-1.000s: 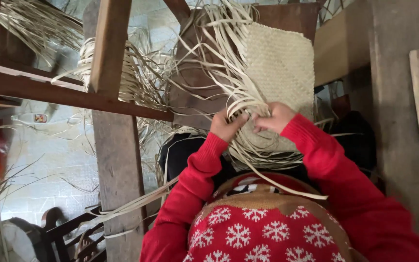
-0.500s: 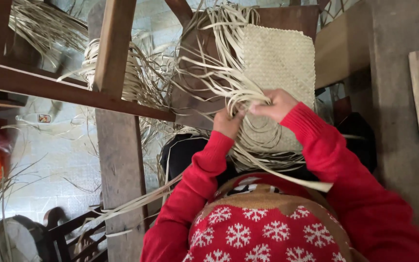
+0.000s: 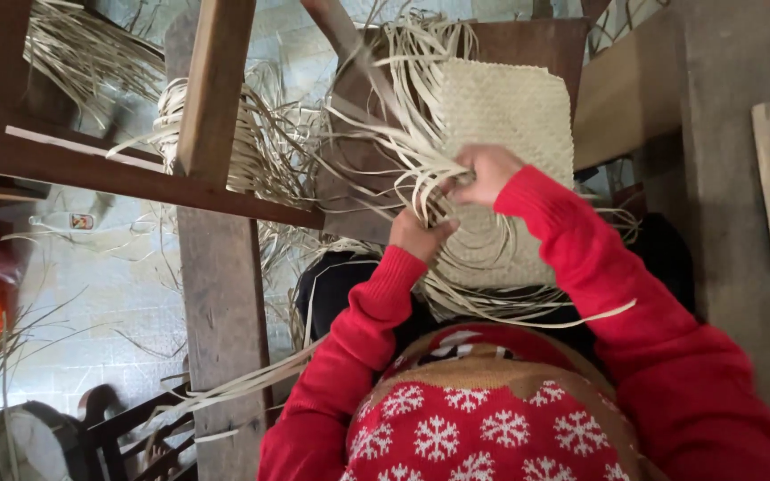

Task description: Weaving dried plant fibers or strips into a mat by hand using a traditional method.

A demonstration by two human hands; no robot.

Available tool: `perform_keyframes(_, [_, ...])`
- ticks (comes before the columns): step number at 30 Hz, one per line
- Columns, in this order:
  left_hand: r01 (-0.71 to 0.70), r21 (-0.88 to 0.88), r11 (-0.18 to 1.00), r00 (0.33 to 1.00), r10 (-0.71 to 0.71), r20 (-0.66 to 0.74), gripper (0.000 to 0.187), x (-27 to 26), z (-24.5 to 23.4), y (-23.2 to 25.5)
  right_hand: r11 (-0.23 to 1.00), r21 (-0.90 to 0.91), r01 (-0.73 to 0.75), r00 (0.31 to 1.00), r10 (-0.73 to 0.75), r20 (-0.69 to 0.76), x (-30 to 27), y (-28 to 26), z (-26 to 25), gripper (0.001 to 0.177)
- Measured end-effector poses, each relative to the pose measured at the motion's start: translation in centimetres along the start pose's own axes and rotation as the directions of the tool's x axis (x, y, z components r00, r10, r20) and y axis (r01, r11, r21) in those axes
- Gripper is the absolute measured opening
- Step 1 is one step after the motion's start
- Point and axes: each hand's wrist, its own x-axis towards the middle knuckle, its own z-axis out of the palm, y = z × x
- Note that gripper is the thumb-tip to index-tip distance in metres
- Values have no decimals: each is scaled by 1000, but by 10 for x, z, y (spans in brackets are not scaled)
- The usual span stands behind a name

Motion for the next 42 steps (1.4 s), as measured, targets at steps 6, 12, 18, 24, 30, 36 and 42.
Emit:
perform_keyframes(6, [8, -32, 999, 1000, -9, -4, 39, 18, 14, -44, 998, -47, 34, 996, -37, -82, 26, 10, 20, 38])
perform_keyframes(12, [105, -6, 994, 994, -105, 6, 52, -4, 2, 22, 993, 4, 116, 986, -115, -125, 25, -21, 20, 24])
perform_keyframes(18, [20, -24, 999, 999, -19, 40, 42, 19, 7, -26, 926, 361, 108, 992, -74, -105, -14, -49, -31, 26])
perform_keyframes(24, [-156, -157, 975, 987, 162, 24, 24, 39, 19, -74, 794, 604, -75, 997, 47, 61, -52, -29, -33, 16])
perform_keyframes(30, [-121, 282, 952, 991, 132, -19, 28, 55, 11, -61, 892, 361, -274, 962, 245, 123, -45, -43, -57, 71])
perform_keyframes(36, [-32, 499, 866, 996, 69, -55, 26, 55, 13, -42, 966, -196, 170, 917, -228, -328, -55, -35, -43, 40])
perform_keyframes(42, [-38, 495, 868, 993, 90, -81, 29, 56, 8, -32, 697, -712, 81, 921, 221, 321, -20, 17, 73, 69])
